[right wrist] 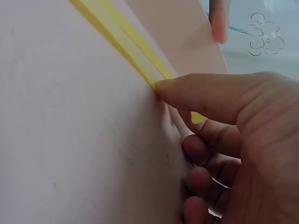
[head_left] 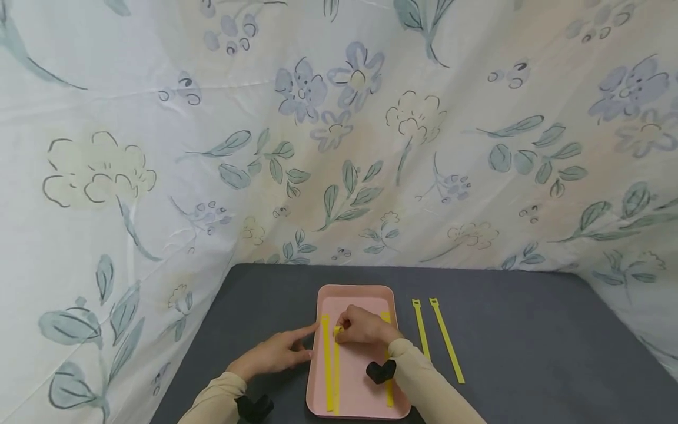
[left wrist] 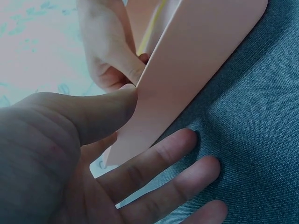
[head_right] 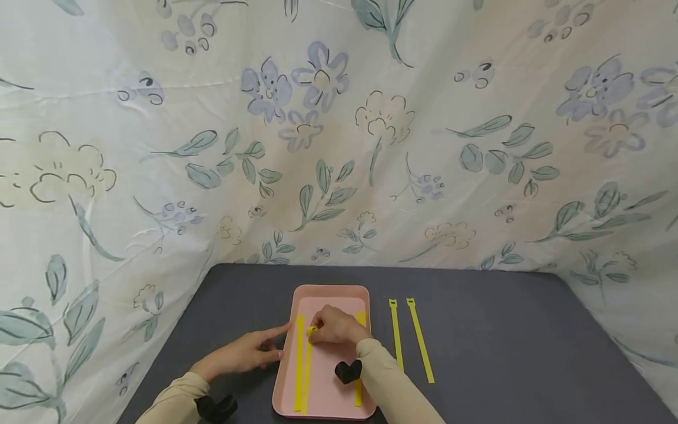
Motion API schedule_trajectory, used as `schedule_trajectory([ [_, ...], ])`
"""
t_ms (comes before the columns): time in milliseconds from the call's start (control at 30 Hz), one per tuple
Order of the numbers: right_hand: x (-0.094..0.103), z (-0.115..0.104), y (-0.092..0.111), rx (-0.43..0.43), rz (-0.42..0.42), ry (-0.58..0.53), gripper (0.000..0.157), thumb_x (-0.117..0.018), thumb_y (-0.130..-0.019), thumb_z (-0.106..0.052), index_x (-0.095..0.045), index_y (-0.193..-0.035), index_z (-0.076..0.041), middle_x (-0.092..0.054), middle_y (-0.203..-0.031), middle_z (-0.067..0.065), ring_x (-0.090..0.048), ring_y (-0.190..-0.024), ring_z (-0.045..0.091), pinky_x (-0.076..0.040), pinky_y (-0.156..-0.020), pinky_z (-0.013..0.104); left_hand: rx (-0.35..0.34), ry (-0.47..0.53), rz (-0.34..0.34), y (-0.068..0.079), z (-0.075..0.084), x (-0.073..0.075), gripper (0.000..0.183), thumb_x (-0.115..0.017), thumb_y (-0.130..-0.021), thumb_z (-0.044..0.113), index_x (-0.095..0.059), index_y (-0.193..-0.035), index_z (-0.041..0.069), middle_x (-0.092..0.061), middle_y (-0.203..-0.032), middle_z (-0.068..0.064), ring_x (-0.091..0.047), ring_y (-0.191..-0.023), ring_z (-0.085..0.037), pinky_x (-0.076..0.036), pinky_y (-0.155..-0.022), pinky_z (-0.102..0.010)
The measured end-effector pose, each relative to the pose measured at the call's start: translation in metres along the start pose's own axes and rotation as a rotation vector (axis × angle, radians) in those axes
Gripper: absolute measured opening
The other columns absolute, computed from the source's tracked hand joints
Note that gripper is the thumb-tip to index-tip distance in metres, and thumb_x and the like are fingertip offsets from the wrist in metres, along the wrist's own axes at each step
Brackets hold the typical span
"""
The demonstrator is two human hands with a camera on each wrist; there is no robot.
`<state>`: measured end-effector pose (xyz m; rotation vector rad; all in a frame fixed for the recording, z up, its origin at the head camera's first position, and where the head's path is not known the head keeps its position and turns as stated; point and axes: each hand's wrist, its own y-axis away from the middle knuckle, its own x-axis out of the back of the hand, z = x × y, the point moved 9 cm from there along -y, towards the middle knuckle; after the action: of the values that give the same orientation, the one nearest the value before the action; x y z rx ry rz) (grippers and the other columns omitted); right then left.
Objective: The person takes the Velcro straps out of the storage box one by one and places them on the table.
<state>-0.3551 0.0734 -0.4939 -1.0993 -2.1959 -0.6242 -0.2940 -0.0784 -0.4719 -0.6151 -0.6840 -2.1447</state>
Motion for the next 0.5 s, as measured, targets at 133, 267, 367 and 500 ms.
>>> schedule_trajectory([
  [133,-0.0010,0.0000,0.0004,0.013,0.009,0.020,0.019,-0.076,-0.088,-0.019,-0.065,-0.072,-0.014,-0.040,-0.059,-0.007,-0.036,-0.053,0.008,-0.031,-0.055,0.023,0.000,0.001,-0.004,-0.0011,-0.0020,-0.0016,0.067,-0.066,-0.100,0.027,-0.036,-0.159,0.018,-0.066,-0.085,-0.006,-0.058,-0.068,-0.018,-0.043,-0.058,-0.031],
  [267,-0.0028,-0.0003,0.0009,0.029,0.002,0.017,0.031,-0.074,-0.089,-0.019,-0.057,-0.063,-0.016,-0.032,-0.055,-0.009,-0.029,-0.050,0.008,-0.027,-0.054,0.024,0.001,0.005,-0.014,-0.0029,-0.0049,-0.0035,0.067,-0.065,-0.100,0.028,-0.035,-0.159,0.019,-0.067,-0.087,-0.005,-0.059,-0.069,-0.018,-0.044,-0.060,-0.032],
  [367,-0.0032,-0.0010,0.0017,0.037,-0.002,0.002,0.034,-0.074,-0.089,-0.018,-0.055,-0.061,-0.018,-0.031,-0.055,-0.009,-0.027,-0.050,0.008,-0.026,-0.053,0.025,0.002,-0.002,-0.016,-0.0034,-0.0063,-0.0041,0.067,-0.066,-0.100,0.028,-0.036,-0.159,0.019,-0.067,-0.088,-0.005,-0.059,-0.069,-0.017,-0.044,-0.060,-0.032],
  [500,-0.0020,-0.0017,0.0015,0.047,0.005,0.000,0.035,-0.072,-0.089,-0.016,-0.053,-0.060,-0.018,-0.028,-0.055,-0.010,-0.024,-0.049,0.008,-0.024,-0.052,0.025,0.006,-0.004,-0.012,-0.0038,-0.0067,-0.0037,0.067,-0.066,-0.100,0.029,-0.036,-0.159,0.020,-0.067,-0.088,-0.004,-0.059,-0.070,-0.018,-0.044,-0.060,-0.032],
])
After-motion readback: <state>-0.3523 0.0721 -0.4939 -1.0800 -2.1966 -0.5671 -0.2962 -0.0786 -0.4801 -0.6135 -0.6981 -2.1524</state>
